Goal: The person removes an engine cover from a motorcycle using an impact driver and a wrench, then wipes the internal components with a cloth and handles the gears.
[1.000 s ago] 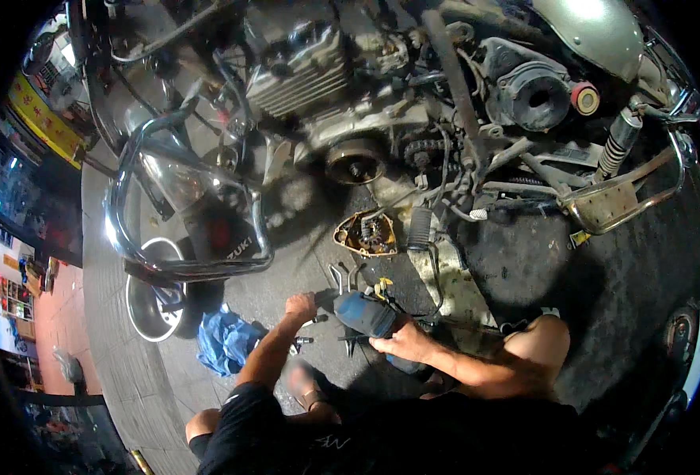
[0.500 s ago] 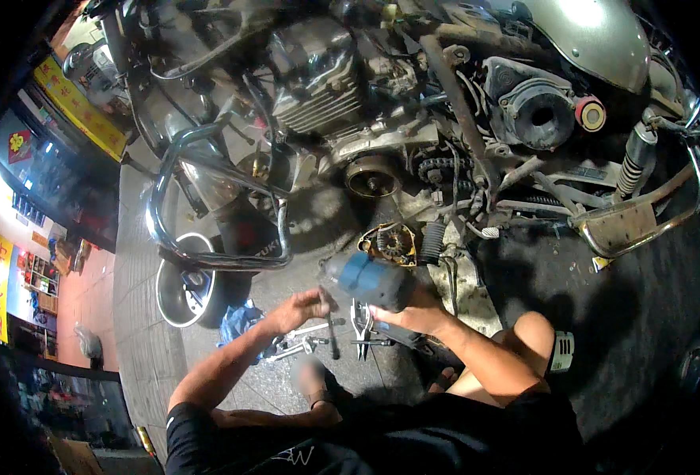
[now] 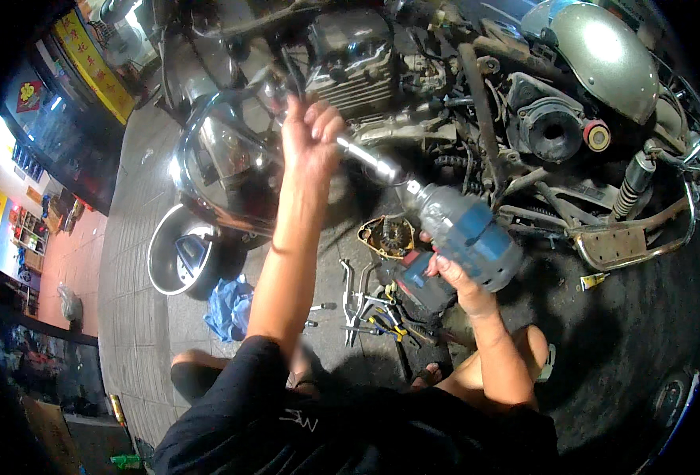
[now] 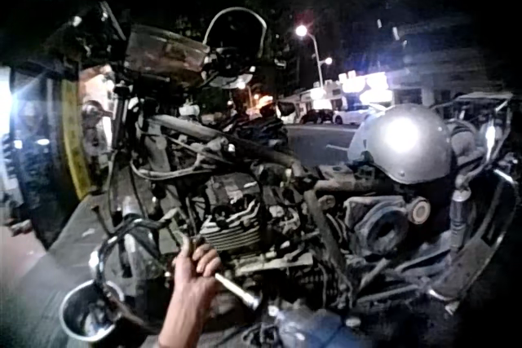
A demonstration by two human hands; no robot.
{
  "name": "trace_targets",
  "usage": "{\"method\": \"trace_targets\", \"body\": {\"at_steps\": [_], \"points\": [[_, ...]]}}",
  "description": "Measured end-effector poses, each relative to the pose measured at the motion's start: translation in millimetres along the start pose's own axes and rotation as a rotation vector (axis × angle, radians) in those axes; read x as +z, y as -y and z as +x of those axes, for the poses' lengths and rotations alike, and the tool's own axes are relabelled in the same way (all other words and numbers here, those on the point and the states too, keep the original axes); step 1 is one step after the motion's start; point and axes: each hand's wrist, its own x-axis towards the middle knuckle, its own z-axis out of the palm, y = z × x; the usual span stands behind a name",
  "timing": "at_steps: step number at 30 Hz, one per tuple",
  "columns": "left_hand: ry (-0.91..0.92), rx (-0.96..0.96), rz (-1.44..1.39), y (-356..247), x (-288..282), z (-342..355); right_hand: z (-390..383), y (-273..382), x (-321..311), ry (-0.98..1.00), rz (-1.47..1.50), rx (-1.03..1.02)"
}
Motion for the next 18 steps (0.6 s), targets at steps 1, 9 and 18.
{"method": "trace_targets", "body": {"at_steps": [1, 9, 18], "points": [[-0.038, 0.006, -0.078, -0.7, -5.8, 3.6, -0.9, -0.2, 1.0, -0.014, 0.053, 0.024], [-0.002, -0.048, -0.142, 38.1, -31.6, 1.2, 1.5, 11.3, 13.8, -0.031, 0.216, 0.072], [-0.140, -0.217, -0.132, 99.8, -38.8, -11.5, -21.4, -2.3, 4.7, -0.138, 0.092, 0.048]]}}
